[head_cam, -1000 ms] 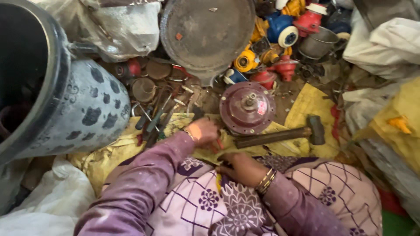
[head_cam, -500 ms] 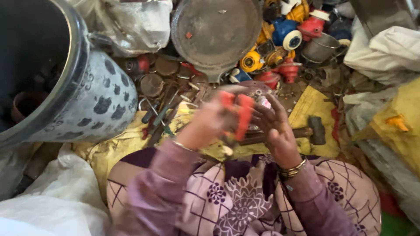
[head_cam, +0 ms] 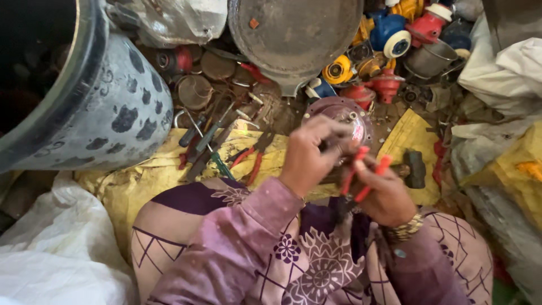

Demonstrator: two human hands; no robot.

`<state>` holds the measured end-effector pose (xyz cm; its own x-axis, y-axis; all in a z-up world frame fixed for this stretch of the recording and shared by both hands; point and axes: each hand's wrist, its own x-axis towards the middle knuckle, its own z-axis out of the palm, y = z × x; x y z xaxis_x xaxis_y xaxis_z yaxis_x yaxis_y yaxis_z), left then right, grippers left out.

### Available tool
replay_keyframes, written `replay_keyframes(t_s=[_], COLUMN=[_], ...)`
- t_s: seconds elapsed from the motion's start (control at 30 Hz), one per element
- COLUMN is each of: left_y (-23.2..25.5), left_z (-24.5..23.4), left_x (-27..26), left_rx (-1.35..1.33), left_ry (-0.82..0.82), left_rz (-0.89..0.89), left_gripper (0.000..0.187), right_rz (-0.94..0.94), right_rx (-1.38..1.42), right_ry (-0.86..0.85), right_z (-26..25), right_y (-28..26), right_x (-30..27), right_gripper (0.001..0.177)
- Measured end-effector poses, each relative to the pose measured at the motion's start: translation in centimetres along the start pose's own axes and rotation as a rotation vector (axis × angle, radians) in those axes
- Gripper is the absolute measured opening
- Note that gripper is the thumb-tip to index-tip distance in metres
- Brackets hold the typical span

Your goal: The person sits on the floor and uses pliers, a hammer, and a screwdriver to disassemble and reassemble a reddish-brown metal part. They remove a white plastic insert, strike the part with a hammer, and then reinsert the plastic piece.

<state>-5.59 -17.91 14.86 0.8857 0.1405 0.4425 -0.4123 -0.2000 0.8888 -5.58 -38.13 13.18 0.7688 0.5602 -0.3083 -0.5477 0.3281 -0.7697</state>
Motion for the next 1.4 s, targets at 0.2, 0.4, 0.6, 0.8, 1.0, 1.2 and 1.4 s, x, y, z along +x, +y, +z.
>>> replay_keyframes(t_s=[0.2,0.4,0.6,0.8,1.0,1.2,1.4], left_y=[-5.4,-8.8,-10.6,-10.4,-10.2,-10.2,-10.3], left_z=[-1.9,0.5,1.3,1.4,1.3,1.3,1.5], left_x=[1.5,-0.1,-0.6,-0.7,-0.6,-0.7,-0.8], left_rx=[0.495,0.659,0.642,0.633,0.619,0.627,0.609], left_ry=[-0.312,-0.495,-0.438,-0.417,-0.427,-0.429,-0.413], left_rz=[-0.196,-0.195,-0.153,-0.158,-0.18,-0.186,-0.182], left_gripper=[0.062,0.117,0.114,0.113,0.111,0.111,0.111], right_rz=[-0.441,-0.644,-0.666,-0.618,-0.621,-0.605,-0.641], right_rx=[-0.111,-0.114,-0.206,-0.254,-0.298,-0.353,-0.375], right_ry=[0.077,0.136,0.158,0.092,0.049,-0.008,0.016], right_z=[0.7,-0.3,-1.4,-1.4,-1.5,-2.2,-2.2], right_y=[-6.0,-5.5,-2.2,-1.7,-1.7,-2.0,-1.9], right_x=[-1.6,2.2,3.7,4.0,4.1,4.0,4.3], right_gripper=[0.031,0.048,0.047,0.051,0.06,0.064,0.051])
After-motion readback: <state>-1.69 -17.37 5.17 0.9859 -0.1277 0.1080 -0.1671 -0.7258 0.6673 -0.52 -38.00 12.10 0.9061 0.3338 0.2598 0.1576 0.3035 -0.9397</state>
